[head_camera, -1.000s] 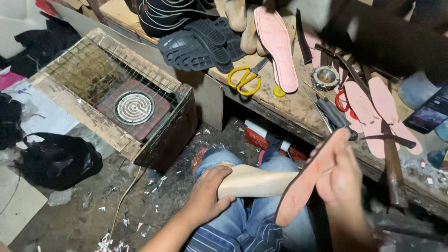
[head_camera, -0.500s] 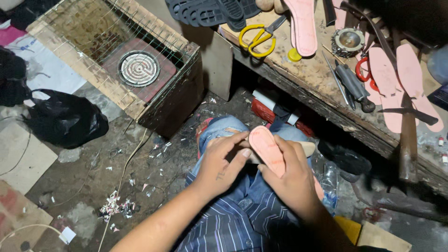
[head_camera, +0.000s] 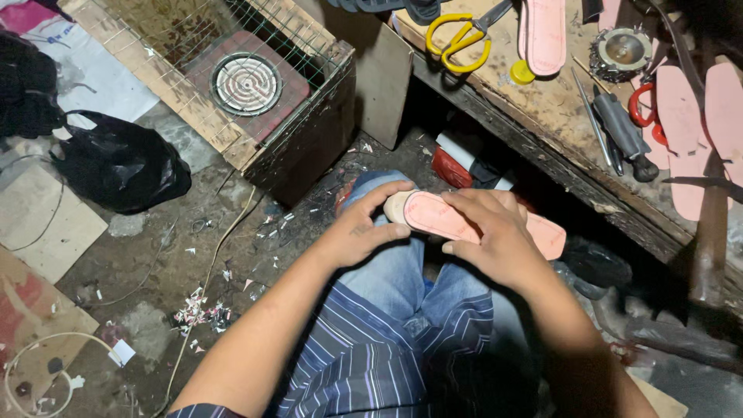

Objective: The person sits on the floor of a shoe workshop and assembles a shoe. They trim the edge of a black sole with a hand tool, hammer the sole flat, fit the sole to a shoe upper, press the parts together, and handle pink insoles and a wooden shoe last while working.

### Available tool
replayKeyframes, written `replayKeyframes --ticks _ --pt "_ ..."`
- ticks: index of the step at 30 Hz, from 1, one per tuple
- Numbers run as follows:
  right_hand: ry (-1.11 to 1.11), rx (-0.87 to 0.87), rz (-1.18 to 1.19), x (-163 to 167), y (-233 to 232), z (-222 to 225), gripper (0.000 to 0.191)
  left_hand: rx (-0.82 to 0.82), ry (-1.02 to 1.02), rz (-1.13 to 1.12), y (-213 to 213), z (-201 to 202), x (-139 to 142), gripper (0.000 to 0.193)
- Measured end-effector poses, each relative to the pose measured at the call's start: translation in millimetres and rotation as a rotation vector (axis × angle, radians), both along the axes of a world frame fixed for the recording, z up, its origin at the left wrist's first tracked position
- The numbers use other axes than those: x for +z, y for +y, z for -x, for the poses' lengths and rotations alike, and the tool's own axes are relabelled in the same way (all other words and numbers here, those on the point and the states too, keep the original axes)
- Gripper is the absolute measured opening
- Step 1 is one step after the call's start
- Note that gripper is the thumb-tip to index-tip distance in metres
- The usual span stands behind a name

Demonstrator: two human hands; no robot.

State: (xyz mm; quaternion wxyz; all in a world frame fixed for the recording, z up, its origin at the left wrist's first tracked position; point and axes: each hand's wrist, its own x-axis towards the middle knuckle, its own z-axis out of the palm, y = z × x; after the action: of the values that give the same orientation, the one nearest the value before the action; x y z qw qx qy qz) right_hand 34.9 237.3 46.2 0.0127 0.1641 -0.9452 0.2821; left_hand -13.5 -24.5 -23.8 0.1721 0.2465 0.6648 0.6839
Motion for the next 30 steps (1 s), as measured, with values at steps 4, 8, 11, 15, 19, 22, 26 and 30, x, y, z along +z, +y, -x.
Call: replayKeyframes --ticks 4,8,11,15,19,22,26,30 --pt "0.004 0.056 0.030 1 -11 9 0.074 -0.011 0.000 -0.006 -1 2 -1 0.069" --pt "-0.004 0.069 0.042 1 -12 13 0.073 -0.037 -0.001 0.000 -3 6 -1 0.069" --pt "0.000 0.080 0.042 -2 -11 14 0.073 -0.040 -0.011 0.002 -4 7 -1 0.070" --pt "0.005 0.089 0.020 -7 -10 14 0.073 -0.043 -0.029 0.007 -3 8 -5 0.071" --pt "0.019 0.106 0.004 -8 -8 16 0.074 -0.036 -0.014 0.025 -3 10 -8 0.071" --pt "0.013 0.111 -0.015 -7 -9 18 0.076 -0.035 -0.016 0.024 0 11 -7 0.072" --pt "0.010 0.117 -0.017 -5 -8 18 0.075 0.014 0.144 0.215 -1 10 1 0.071" --pt "0.002 0.105 -0.038 -2 -8 18 0.075 0.066 0.230 0.336 -2 7 9 0.073"
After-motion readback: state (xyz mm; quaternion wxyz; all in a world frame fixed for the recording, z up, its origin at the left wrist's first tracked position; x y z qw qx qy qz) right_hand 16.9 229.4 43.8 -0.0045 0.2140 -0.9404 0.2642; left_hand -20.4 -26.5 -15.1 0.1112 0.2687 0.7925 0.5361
